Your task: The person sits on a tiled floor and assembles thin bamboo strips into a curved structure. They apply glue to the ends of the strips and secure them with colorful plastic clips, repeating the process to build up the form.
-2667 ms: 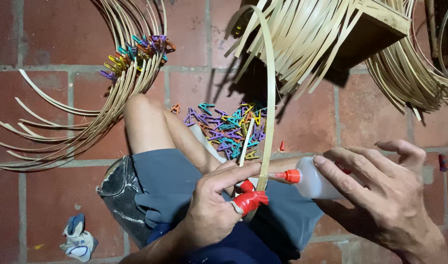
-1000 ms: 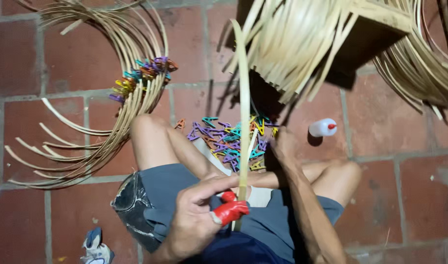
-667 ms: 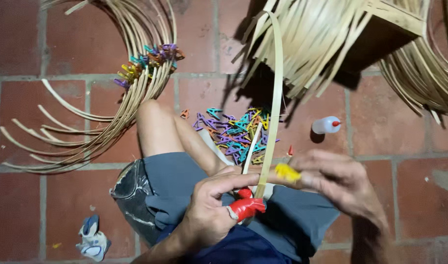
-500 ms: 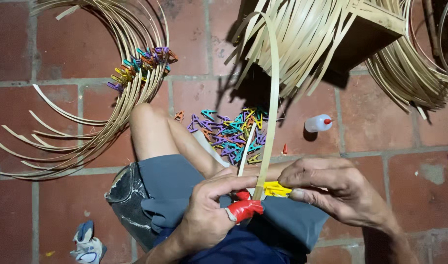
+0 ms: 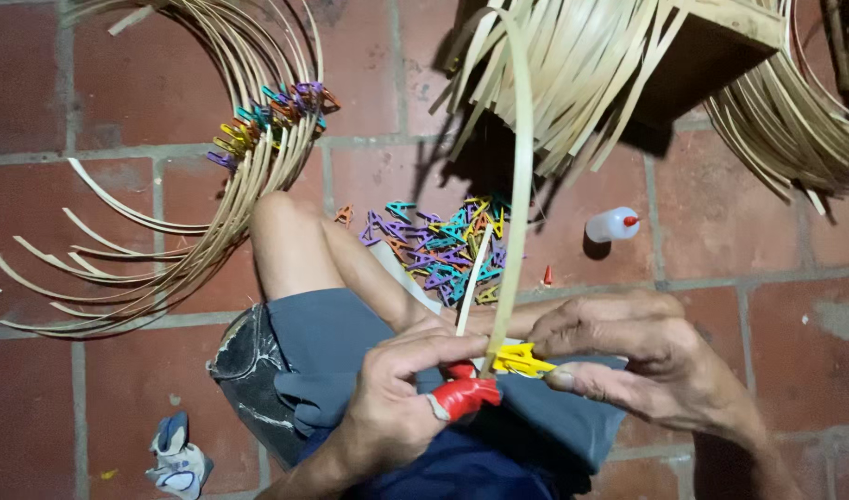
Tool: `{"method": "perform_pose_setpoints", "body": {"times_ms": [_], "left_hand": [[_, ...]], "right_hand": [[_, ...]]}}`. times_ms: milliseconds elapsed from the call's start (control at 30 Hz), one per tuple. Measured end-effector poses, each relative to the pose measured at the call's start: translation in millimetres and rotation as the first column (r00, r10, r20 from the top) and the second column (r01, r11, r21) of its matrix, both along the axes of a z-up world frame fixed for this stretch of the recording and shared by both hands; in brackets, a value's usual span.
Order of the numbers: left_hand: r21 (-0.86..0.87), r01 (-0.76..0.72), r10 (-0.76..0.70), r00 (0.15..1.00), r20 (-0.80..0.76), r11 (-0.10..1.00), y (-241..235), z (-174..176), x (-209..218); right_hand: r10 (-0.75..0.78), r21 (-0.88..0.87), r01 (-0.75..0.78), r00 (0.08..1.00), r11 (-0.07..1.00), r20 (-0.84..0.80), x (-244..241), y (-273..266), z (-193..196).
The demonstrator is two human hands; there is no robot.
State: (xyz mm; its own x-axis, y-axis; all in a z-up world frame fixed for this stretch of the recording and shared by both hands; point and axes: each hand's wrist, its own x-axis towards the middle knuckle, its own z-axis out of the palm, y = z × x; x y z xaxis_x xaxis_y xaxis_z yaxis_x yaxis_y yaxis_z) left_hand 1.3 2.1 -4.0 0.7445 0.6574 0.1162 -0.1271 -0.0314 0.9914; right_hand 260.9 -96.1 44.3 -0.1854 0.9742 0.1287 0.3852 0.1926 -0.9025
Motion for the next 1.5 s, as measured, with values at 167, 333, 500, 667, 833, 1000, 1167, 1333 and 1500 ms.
{"method": "perform_pose_setpoints", "body": {"times_ms": [167,333,500,667,833,1000,1167,1333,1500], "left_hand": [[-0.034,-0.011,0.012,0.999,0.049,0.999,5.2,0.0,-3.5],[-0.015,-0.018,0.018,1.000,-0.006,1.000,8.0,3.5,-5.1],[-0.007,-0.026,0.026,0.999,0.030,1.000,5.1,6.8,2.0],[0.086,-0.026,0.028,0.999,-0.025,0.996,5.7,8.9,5.6],[0.055,-0.031,0.029,0.999,0.032,0.998,2.4,3.3,6.4],[0.055,0.027,-0.029,0.999,0.034,0.998,-3.9,0.8,2.0],[-0.371,0.067,-0.035,0.995,0.092,0.926,-18.8,1.6,0.0],[-0.366,0.051,0.001,0.990,0.141,0.929,-25.5,-7.1,-9.5],[-0.367,0.030,0.010,0.994,0.105,0.930,-26.2,-4.6,-13.3]], "right_hand": [[-0.624,-0.241,0.596,0.779,0.766,-0.054,45.8,8.2,-114.9],[-0.603,-0.199,0.687,0.715,0.699,0.353,62.3,32.9,-313.9],[-0.613,-0.168,0.820,0.529,0.547,0.586,50.8,42.0,-387.9],[-0.659,-0.094,0.853,0.462,0.513,0.593,55.5,43.8,-338.8],[-0.765,-0.090,0.771,0.636,0.630,0.097,78.2,18.7,-134.5],[-0.073,0.065,0.052,0.923,0.997,0.377,27.5,43.2,91.6],[0.455,-0.351,-0.318,0.773,0.881,0.441,-65.8,112.0,89.8],[0.544,-0.244,-0.498,0.646,0.832,0.535,-93.9,126.4,73.4],[0.604,-0.407,-0.451,0.514,0.795,0.609,-102.0,130.9,78.5]]}}
